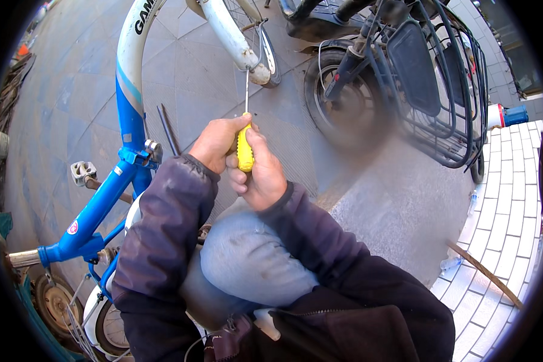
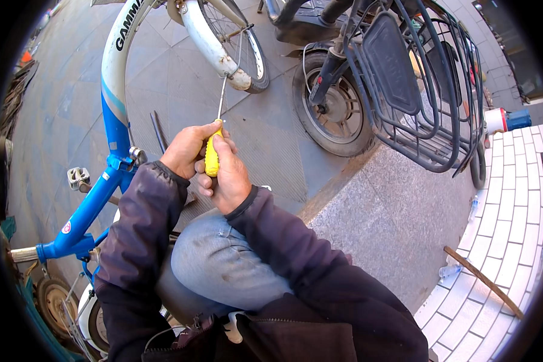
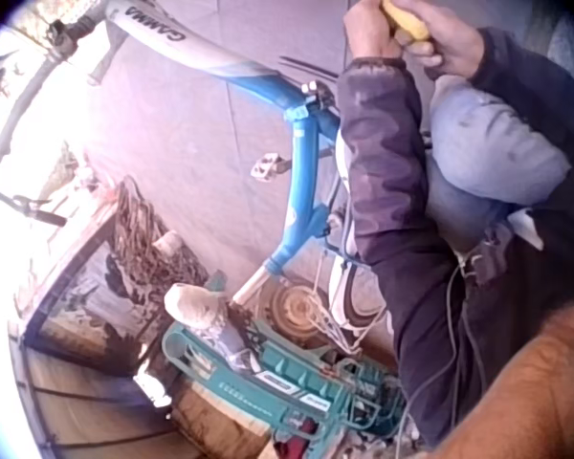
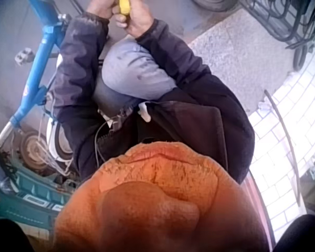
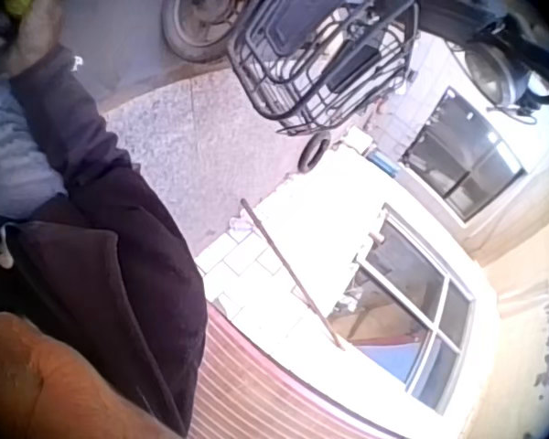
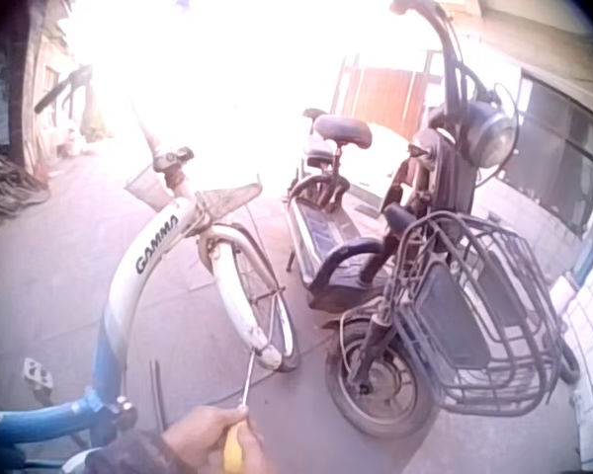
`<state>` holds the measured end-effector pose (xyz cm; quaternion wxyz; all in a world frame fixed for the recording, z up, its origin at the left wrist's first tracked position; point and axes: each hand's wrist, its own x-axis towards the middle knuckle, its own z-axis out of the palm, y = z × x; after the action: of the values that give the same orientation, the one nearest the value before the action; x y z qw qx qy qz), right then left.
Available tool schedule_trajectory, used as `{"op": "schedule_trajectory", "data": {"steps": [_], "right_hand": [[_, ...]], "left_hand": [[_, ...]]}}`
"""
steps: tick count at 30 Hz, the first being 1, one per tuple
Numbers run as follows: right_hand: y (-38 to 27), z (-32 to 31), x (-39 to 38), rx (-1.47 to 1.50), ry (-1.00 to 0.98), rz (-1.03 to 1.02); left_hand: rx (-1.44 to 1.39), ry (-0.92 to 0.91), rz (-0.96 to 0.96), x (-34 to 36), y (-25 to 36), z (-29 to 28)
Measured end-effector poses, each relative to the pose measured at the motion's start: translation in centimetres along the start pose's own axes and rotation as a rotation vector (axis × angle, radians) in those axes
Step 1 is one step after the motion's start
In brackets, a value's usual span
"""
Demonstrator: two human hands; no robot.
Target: The person uses a yellow screwdriver to adjust a screw on the bicycle frame. They then switch to a silver wrench to tighten a bolt on the blue bicycle frame near the seat post.
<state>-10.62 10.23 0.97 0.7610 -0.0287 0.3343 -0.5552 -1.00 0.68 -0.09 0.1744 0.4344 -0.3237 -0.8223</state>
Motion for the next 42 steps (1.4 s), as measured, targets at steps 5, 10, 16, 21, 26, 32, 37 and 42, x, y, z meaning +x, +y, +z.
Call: {"op": "schedule_trajectory", "data": {"steps": [5, 10, 16, 21, 26, 32, 37, 42], "right_hand": [[0.0, 0.4, -2.1, -0.307, 0.068, -0.100], [0.3, -0.6, -1.9, -0.264, 0.076, -0.050], [0.5, -2.5, -1.2, -0.282, 0.113, -0.002], [0.5, -2.8, -0.7, -0.294, 0.129, -0.014], [0.4, -3.1, -0.4, -0.284, 0.141, -0.018], [0.5, -3.5, -0.3, -0.294, 0.139, -0.014], [0.5, -3.6, -0.3, -0.301, 0.134, -0.019], [0.5, -3.8, -0.3, -0.313, 0.113, -0.029]], "left_hand": [[0.008, -0.184, 0.155, -1.6, 0.1, -0.4], [0.087, -0.150, 0.064, -1.5, -0.5, -0.4], [0.140, -0.088, 0.037, -0.3, -1.5, -0.4], [0.157, -0.061, 0.049, 0.1, -1.6, -0.4], [0.181, -0.059, 0.061, 0.4, -1.6, -0.3], [0.193, -0.049, 0.060, 0.5, -1.6, -0.2], [0.201, -0.064, 0.062, 0.6, -1.7, -0.3], [0.199, -0.059, 0.062, 0.7, -1.8, -0.3]]}}
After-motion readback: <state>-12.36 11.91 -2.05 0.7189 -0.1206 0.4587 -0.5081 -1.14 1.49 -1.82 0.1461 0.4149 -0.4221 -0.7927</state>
